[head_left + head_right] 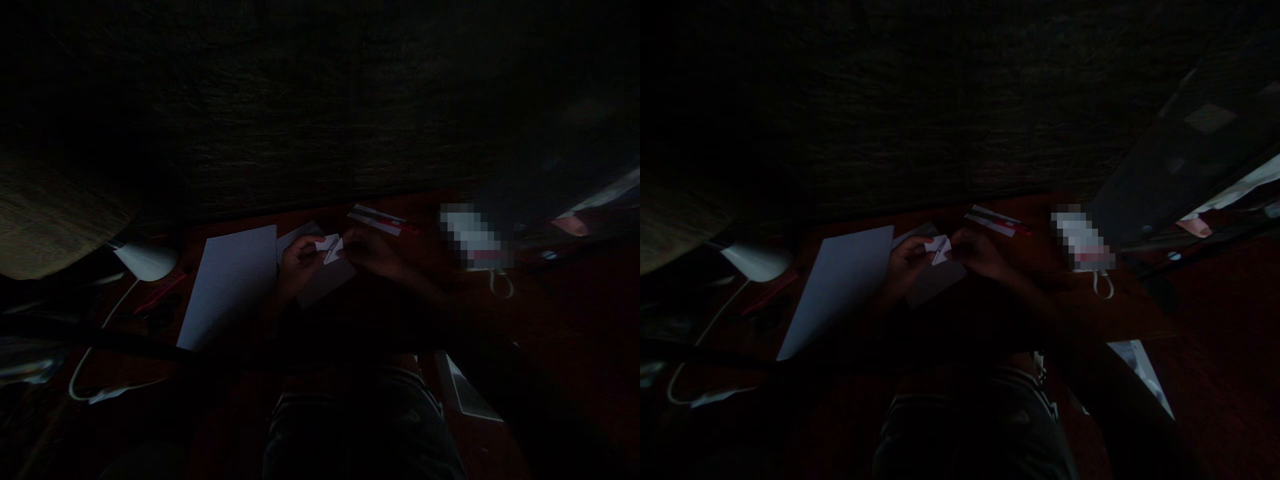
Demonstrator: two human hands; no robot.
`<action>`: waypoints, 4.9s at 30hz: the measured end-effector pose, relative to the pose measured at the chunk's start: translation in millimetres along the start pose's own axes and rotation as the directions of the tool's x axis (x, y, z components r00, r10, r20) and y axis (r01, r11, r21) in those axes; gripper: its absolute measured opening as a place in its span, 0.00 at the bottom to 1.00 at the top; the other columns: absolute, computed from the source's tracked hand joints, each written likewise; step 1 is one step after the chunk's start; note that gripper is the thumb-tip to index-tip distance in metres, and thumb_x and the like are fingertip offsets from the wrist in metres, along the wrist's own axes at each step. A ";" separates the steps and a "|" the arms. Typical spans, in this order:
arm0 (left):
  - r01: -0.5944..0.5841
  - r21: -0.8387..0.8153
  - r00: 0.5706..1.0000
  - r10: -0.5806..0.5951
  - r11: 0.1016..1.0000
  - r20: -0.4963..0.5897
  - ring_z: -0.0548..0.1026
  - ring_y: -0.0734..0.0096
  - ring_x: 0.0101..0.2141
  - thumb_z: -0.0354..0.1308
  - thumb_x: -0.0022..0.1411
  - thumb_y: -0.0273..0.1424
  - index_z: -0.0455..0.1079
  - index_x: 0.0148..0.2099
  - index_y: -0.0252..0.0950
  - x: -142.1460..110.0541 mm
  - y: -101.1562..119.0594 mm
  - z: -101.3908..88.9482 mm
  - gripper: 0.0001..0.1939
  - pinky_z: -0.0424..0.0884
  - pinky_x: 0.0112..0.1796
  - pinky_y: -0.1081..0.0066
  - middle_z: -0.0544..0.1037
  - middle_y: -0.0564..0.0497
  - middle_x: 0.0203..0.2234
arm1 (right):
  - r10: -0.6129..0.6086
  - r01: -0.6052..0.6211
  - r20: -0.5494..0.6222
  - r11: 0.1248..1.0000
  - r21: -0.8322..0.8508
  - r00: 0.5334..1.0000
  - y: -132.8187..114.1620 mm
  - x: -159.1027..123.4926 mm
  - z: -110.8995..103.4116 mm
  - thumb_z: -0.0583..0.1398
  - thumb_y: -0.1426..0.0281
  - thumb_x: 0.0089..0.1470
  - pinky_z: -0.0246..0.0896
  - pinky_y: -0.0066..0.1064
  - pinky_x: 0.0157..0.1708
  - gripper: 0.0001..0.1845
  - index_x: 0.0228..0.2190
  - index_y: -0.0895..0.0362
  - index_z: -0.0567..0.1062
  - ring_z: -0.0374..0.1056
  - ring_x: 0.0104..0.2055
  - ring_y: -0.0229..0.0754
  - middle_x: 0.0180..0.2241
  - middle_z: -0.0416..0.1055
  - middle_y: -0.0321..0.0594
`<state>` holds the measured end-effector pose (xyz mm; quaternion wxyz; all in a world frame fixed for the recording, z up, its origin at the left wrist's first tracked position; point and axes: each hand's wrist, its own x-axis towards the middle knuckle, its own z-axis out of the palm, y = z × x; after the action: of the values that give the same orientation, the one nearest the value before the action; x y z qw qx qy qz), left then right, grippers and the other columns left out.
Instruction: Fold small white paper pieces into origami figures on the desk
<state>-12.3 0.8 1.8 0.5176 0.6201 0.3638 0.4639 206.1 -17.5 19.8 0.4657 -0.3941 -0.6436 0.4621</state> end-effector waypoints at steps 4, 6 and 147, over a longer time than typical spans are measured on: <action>-0.002 -0.015 1.000 0.002 1.000 -0.005 0.81 0.67 0.32 0.74 0.54 0.37 0.73 0.46 0.39 1.0 -1.4 -0.4 0.20 0.74 0.31 0.70 0.84 0.50 0.36 | -0.012 0.012 0.011 1.000 0.007 1.000 -0.9 -0.7 2.1 0.70 0.65 0.48 0.68 0.36 0.41 0.13 0.34 0.54 0.74 0.72 0.38 0.43 0.35 0.76 0.38; -0.018 -0.014 1.000 0.018 1.000 -0.021 0.81 0.68 0.32 0.75 0.52 0.38 0.71 0.45 0.39 1.9 -2.4 -0.7 0.22 0.74 0.31 0.71 0.83 0.50 0.35 | 0.001 -0.001 0.009 1.000 0.028 1.000 -1.9 -0.9 2.1 0.70 0.67 0.47 0.68 0.35 0.38 0.14 0.35 0.54 0.73 0.72 0.36 0.42 0.34 0.75 0.37; -0.132 0.037 0.990 0.133 0.991 -0.038 0.78 0.72 0.30 0.75 0.54 0.41 0.70 0.37 0.39 -4.2 6.2 7.2 0.19 0.75 0.31 0.72 0.79 0.53 0.29 | 0.028 -0.018 0.053 0.985 -0.174 0.998 -5.0 -5.8 11.5 0.66 0.65 0.50 0.59 0.31 0.33 0.07 0.26 0.55 0.78 0.65 0.31 0.39 0.27 0.71 0.35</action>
<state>-6.9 -6.6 6.8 0.4672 0.6423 0.3402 0.5035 196.1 -26.9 21.7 0.4063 -0.4279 -0.6894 0.4202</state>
